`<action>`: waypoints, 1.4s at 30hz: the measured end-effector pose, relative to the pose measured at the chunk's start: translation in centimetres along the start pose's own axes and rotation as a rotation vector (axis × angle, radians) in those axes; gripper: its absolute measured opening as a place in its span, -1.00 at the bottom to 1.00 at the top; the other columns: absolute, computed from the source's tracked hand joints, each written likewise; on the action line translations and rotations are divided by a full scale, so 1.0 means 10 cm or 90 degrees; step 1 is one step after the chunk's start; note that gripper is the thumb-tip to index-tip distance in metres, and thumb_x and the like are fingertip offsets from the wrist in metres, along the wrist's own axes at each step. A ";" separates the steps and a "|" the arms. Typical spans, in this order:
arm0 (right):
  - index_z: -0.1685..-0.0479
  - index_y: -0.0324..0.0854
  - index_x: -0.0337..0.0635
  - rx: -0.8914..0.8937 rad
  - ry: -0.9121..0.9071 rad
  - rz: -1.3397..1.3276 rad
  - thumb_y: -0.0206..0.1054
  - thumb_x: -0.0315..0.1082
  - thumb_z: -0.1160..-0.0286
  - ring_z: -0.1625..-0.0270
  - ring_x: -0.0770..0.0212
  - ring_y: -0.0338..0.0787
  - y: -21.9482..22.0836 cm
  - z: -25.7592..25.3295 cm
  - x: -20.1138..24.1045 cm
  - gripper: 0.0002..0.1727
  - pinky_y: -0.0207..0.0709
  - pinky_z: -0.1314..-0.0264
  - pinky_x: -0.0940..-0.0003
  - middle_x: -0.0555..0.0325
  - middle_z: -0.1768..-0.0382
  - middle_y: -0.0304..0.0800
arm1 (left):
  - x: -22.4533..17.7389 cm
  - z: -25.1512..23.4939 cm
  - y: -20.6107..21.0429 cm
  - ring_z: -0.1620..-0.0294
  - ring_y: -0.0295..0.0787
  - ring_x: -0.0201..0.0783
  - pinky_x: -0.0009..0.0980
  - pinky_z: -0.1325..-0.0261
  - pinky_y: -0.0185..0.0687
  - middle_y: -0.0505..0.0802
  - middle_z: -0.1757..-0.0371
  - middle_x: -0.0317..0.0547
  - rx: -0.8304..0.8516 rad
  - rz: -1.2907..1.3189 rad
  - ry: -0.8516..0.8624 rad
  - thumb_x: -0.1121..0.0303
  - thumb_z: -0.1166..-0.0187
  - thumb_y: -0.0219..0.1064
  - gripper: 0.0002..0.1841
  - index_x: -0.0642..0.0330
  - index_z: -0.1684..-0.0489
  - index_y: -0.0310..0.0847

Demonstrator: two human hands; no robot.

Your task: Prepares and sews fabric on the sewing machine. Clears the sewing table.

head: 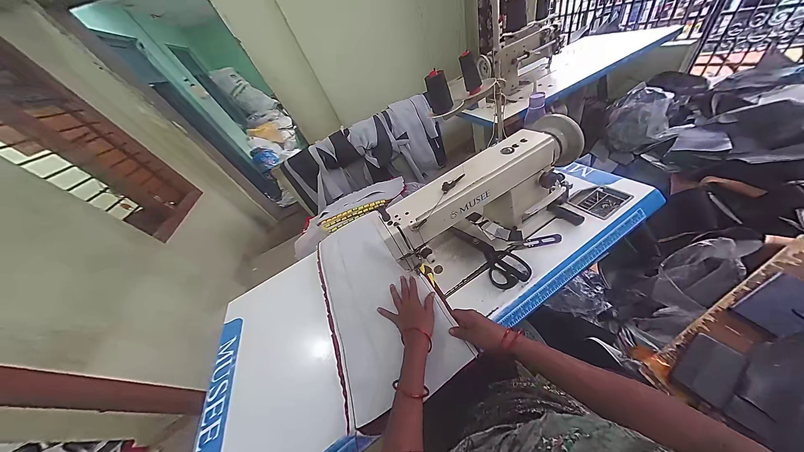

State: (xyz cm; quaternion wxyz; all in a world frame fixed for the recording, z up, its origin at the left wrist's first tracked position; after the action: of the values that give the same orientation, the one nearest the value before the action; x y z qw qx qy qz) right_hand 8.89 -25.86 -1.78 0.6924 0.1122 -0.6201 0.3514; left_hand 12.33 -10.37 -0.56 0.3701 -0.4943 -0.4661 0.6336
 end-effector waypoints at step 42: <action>-0.30 0.65 -0.50 -0.523 -0.177 0.334 0.13 -0.53 -0.64 -0.20 -0.28 0.83 -0.97 0.65 -0.34 -0.64 0.62 -0.37 -0.13 -0.32 -0.11 0.84 | 0.38 -0.31 -0.20 -0.95 -0.19 0.12 0.50 -0.74 -0.61 0.29 -0.87 -0.18 0.110 0.045 0.152 0.17 -0.87 0.03 -0.49 -0.01 -0.79 0.32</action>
State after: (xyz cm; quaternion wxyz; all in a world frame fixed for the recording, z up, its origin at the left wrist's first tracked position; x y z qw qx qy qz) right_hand 9.98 -37.96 -0.90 0.4786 -0.2831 -0.8009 0.2222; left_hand 14.43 -5.55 0.00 0.4415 -0.5488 -0.3445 0.6207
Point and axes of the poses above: each hand's wrist, its own z-axis away from the middle knuckle, its own y-axis out of the palm, x = y × z, the point moved 3 cm from there along -z, towards the middle knuckle
